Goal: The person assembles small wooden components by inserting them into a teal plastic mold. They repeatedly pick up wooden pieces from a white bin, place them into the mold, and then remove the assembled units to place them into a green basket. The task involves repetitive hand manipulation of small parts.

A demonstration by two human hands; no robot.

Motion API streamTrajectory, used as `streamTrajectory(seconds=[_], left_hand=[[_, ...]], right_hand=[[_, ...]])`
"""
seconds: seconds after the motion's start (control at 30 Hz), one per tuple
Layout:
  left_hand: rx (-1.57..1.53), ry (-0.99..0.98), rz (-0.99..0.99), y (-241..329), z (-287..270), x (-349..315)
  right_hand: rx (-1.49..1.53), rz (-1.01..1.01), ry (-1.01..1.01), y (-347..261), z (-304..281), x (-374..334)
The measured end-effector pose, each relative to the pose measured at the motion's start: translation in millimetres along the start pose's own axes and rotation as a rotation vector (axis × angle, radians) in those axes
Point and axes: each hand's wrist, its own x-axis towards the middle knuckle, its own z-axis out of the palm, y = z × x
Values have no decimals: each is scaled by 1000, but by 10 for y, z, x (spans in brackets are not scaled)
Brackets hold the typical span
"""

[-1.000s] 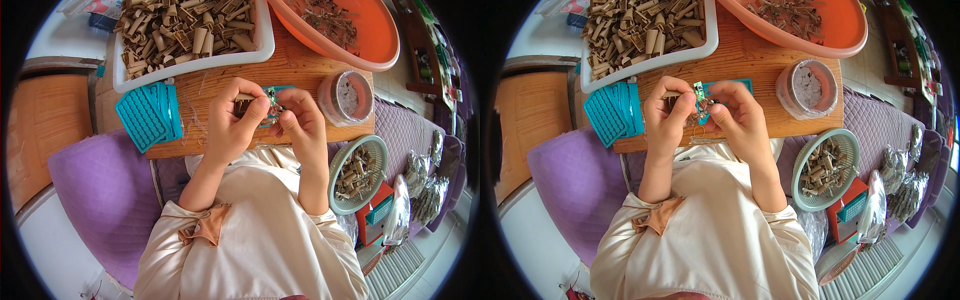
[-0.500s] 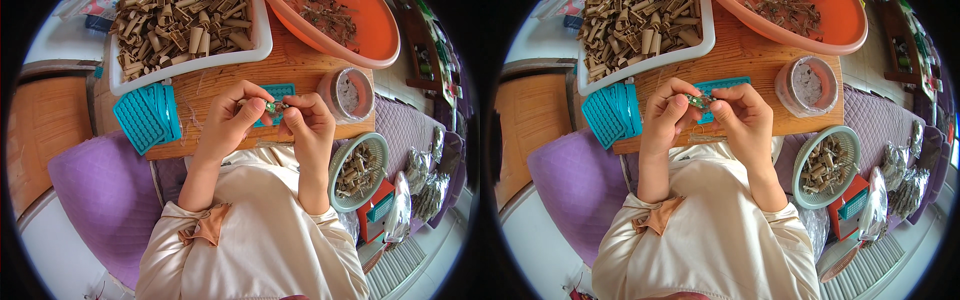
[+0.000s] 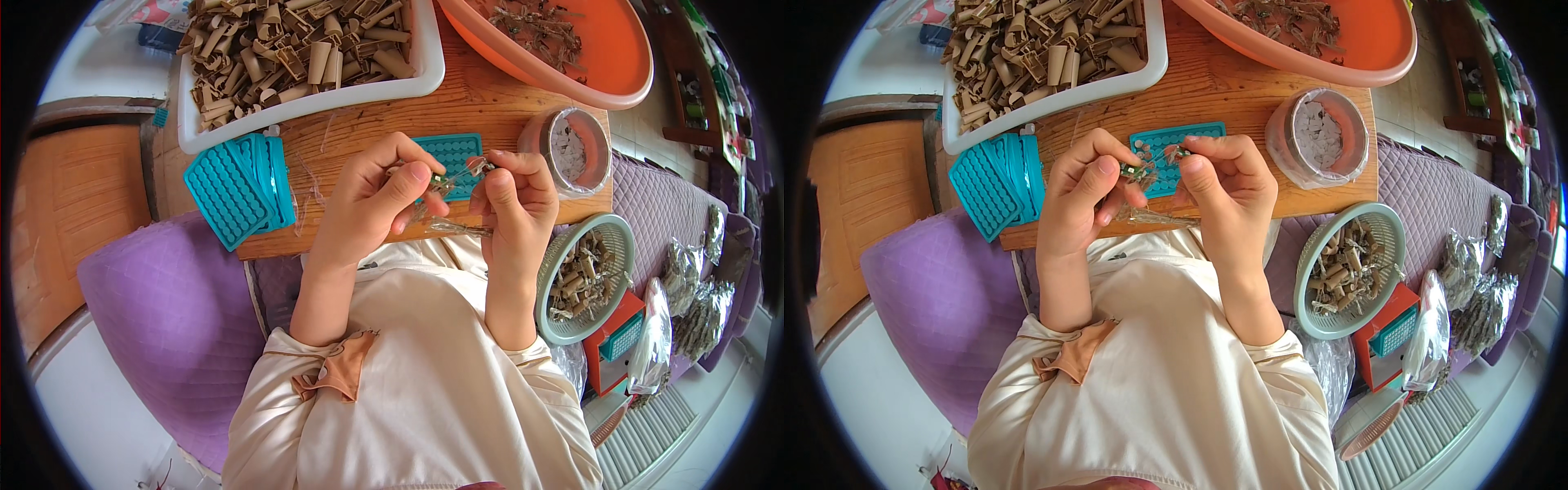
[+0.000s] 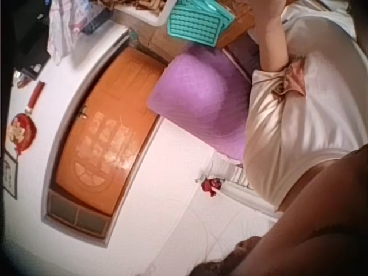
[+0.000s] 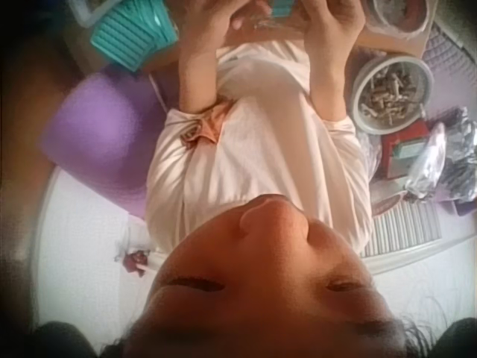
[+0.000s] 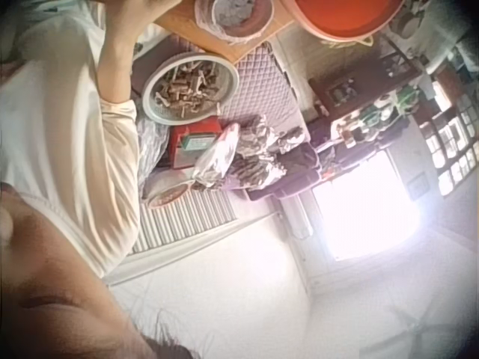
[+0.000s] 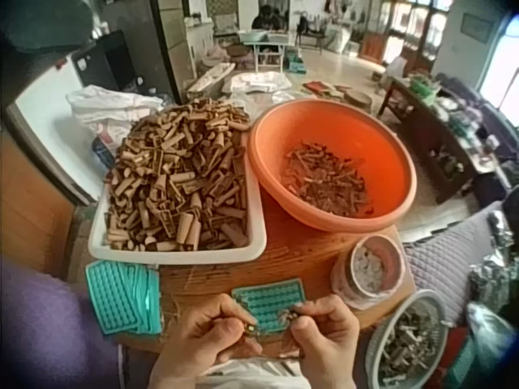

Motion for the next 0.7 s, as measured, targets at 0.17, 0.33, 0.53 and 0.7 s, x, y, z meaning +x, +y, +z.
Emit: streamTrajectory(seconds=[0.17,0.33,0.53,0.7], left_hand=[[18,60,-31,-53,-8,61],[84,175,-41,-200,-72,148],[240,367,46,-301,-133,241],[527,475,195,-663,-341,402]], right_hand=[[3,29,-41,19,5,-2],[-241,-72,-120,90,-78,6],[-363,-304,-84,97,-217,-6],[154,-178,-140,89,-337,2]])
